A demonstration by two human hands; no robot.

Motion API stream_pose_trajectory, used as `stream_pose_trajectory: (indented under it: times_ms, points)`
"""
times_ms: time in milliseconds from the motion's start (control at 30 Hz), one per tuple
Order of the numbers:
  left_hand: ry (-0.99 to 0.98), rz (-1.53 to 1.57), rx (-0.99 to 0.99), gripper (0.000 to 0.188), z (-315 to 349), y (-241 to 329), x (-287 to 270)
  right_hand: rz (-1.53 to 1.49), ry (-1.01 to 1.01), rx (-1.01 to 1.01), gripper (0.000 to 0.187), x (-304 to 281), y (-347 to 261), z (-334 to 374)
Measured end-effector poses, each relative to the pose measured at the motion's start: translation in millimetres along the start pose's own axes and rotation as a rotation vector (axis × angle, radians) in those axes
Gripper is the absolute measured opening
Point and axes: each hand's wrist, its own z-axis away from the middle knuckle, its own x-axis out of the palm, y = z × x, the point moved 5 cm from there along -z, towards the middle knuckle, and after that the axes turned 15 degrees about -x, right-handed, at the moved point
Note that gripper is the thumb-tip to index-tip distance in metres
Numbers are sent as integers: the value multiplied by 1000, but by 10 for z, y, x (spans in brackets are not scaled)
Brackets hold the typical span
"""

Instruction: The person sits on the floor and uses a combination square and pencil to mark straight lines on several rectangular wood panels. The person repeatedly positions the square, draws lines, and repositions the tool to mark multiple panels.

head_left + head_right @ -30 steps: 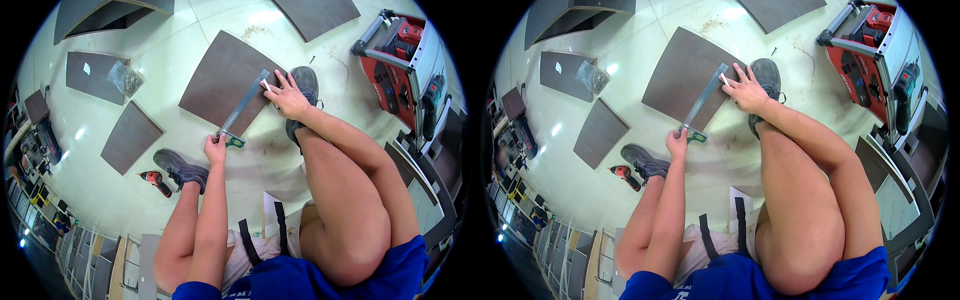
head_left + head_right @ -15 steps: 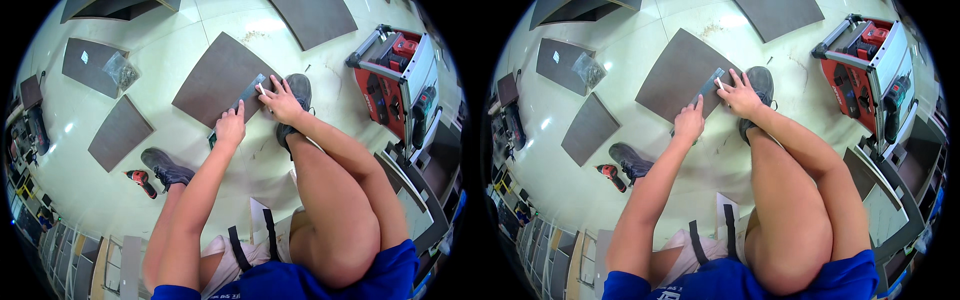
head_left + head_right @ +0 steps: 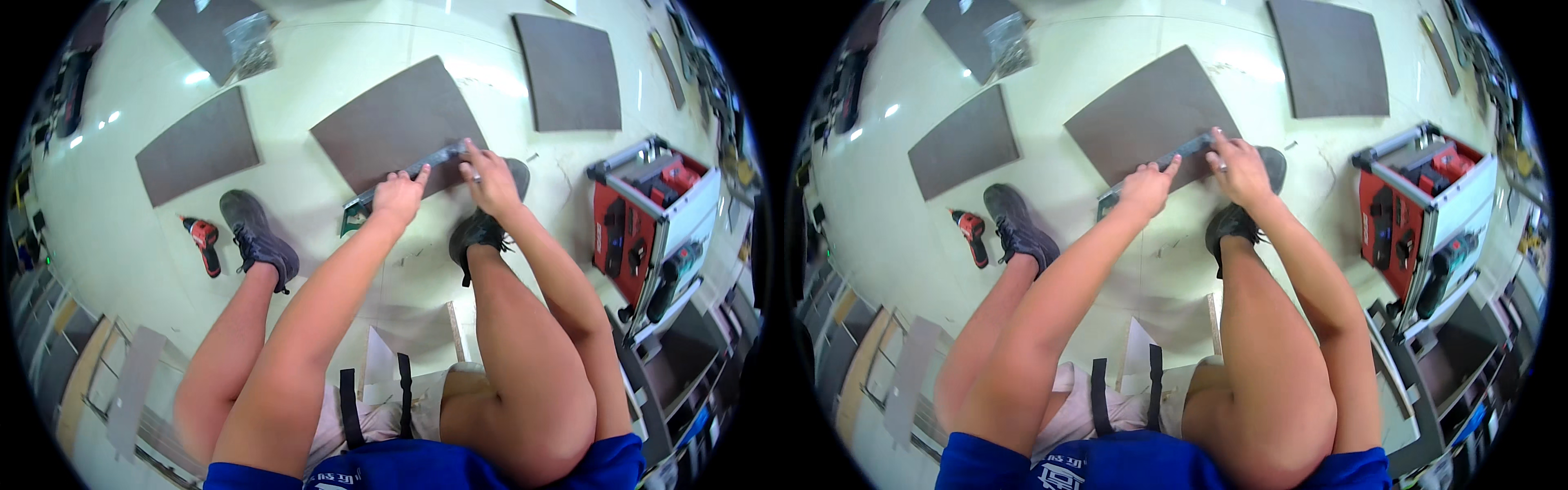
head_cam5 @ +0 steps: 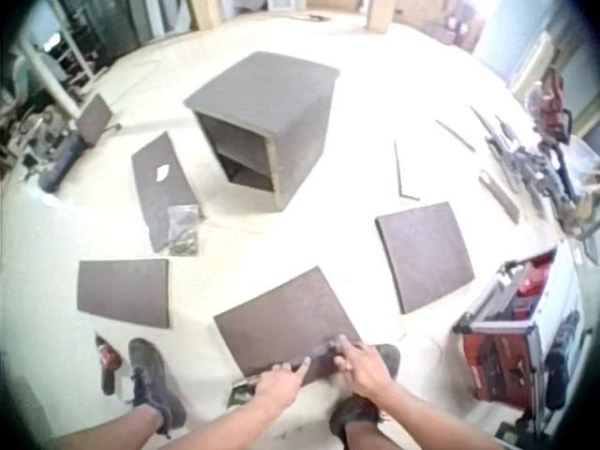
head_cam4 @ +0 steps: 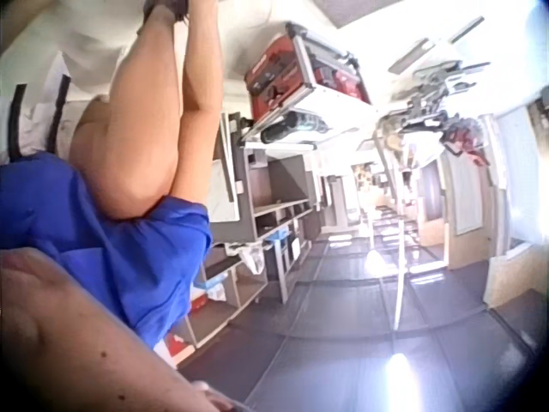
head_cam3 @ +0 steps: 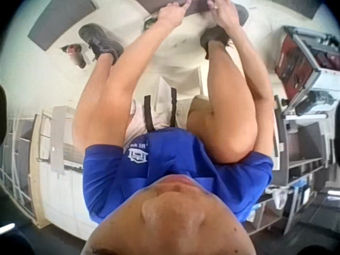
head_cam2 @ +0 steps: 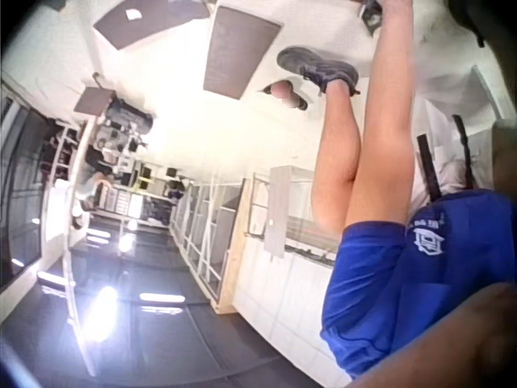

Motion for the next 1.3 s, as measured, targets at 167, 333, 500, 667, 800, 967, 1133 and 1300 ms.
stream_pose_trajectory:
  times_ms: [167,333,500,667,800,967,1133,1300]
  points:
    - [-26,31,-42,69,41,26,33,-232,50,-29,31,-192,-114,-512]
    - [-68,97,-75,58,79,36,45,-411,-245,29,23,230,-484,-945]
    - [97,176,-140,48,-12,23,304,-333,-437,-56,25,797,-895,-1280]
    - [464,125,-171,48,6,90,331,-274,-558,-64,24,1153,-1100,-1386]
    - [385,299,-141,53,-148,147,491,-253,-570,-86,23,1331,-1162,-1369]
    - [368,257,-110,47,-37,82,435,-486,-430,-29,25,1302,-1007,-1351]
    - [180,103,-98,53,-12,60,369,-357,-531,-85,25,1235,-944,-1340]
    - [376,-89,-103,52,-10,128,380,-175,-624,-88,28,1347,-1041,-1354]
